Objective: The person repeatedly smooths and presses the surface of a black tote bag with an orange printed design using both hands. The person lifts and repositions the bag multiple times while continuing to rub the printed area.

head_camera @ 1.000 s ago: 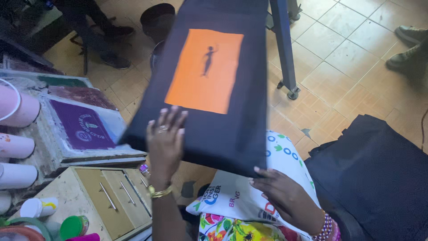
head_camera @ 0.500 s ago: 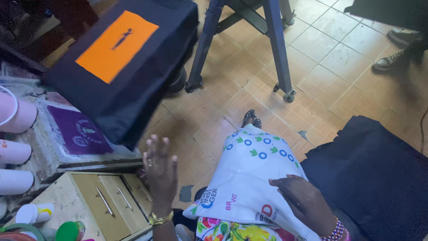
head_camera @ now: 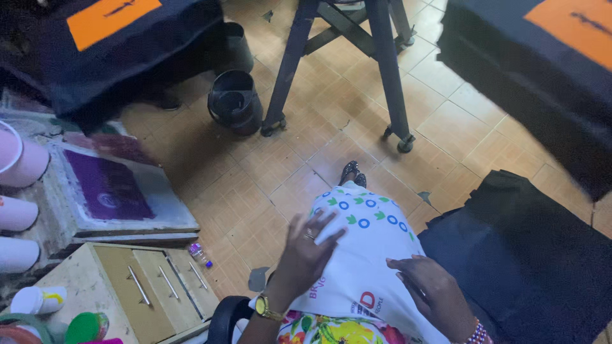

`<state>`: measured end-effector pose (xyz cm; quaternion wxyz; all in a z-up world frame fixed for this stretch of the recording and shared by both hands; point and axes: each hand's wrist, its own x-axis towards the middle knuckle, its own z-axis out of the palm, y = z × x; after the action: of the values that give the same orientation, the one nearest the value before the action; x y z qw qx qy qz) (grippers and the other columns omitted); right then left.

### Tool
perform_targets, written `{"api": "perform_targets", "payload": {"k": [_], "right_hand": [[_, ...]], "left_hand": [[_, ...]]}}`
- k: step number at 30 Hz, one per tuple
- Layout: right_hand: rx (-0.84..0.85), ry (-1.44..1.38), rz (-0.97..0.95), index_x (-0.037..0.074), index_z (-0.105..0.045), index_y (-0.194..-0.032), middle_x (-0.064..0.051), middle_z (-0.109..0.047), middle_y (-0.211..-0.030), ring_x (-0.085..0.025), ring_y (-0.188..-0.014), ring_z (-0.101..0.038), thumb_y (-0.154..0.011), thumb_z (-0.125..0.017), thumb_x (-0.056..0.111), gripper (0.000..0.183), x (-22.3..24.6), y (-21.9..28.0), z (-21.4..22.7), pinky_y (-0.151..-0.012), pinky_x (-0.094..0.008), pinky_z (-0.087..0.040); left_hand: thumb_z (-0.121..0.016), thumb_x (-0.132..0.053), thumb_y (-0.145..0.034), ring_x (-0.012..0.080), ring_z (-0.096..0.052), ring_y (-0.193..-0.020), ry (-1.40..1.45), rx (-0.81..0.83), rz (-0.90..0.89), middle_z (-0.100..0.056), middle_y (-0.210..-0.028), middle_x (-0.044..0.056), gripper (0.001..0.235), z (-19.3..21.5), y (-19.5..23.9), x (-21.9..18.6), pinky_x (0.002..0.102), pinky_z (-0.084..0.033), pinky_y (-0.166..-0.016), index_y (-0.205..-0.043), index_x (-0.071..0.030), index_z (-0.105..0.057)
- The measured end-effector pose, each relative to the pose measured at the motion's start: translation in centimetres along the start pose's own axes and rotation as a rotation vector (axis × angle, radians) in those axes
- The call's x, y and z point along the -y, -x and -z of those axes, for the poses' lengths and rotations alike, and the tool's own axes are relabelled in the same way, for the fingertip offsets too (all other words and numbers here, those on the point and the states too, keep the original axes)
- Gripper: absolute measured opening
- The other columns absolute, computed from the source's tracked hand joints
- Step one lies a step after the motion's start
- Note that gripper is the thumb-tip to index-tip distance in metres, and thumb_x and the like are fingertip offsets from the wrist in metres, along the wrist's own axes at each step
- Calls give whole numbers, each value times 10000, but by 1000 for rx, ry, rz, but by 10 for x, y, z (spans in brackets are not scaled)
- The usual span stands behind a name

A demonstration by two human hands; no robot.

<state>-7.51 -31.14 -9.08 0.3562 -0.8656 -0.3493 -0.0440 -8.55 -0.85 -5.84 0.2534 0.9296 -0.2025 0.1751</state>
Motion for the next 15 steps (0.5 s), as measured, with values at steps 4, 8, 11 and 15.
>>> {"api": "perform_targets", "payload": {"k": [4, 8, 11, 15], "right_hand": [[29, 8, 16, 148, -669, -1230, -5, -778, -1152, -207, -1011, -749, -982, -578, 180, 266, -19, 19, 1, -1003, -398, -535], [-7, 36, -16, 166, -693, -1222, 0, -783, -1169, -210, -1041, -748, -963, -604, 163, 273, -21, 29, 12, -980, -382, -549], [34, 14, -79, 149, -705, -1208, -4, -791, -1126, -194, -989, -757, -959, -613, 162, 265, -30, 33, 17, -939, -378, -560], [35, 27, -39, 156, -718, -1212, -1, -789, -1146, -180, -1019, -758, -951, -626, 165, 277, -49, 43, 15, -1014, -385, -533]], "left_hand": [[-564, -110, -1024, 375, -488, -1422, 76, 102, -124, -516, -1551, 121, 317, -15, -6, -27, 657, -282, -1134, -1334, -171, -586], [-590, -62, -1023, 383, -508, -1410, 108, 59, -151, -534, -1533, 130, 318, -22, -14, -37, 666, -294, -1138, -1329, -148, -598], [-617, -22, -994, 389, -521, -1391, 104, 38, -173, -561, -1494, 137, 350, -23, -22, -39, 682, -308, -1123, -1323, -142, -605], [-590, -36, -1005, 380, -524, -1390, 119, 21, -184, -584, -1463, 141, 322, -25, -34, -43, 677, -311, -1121, -1308, -142, -611]]}}
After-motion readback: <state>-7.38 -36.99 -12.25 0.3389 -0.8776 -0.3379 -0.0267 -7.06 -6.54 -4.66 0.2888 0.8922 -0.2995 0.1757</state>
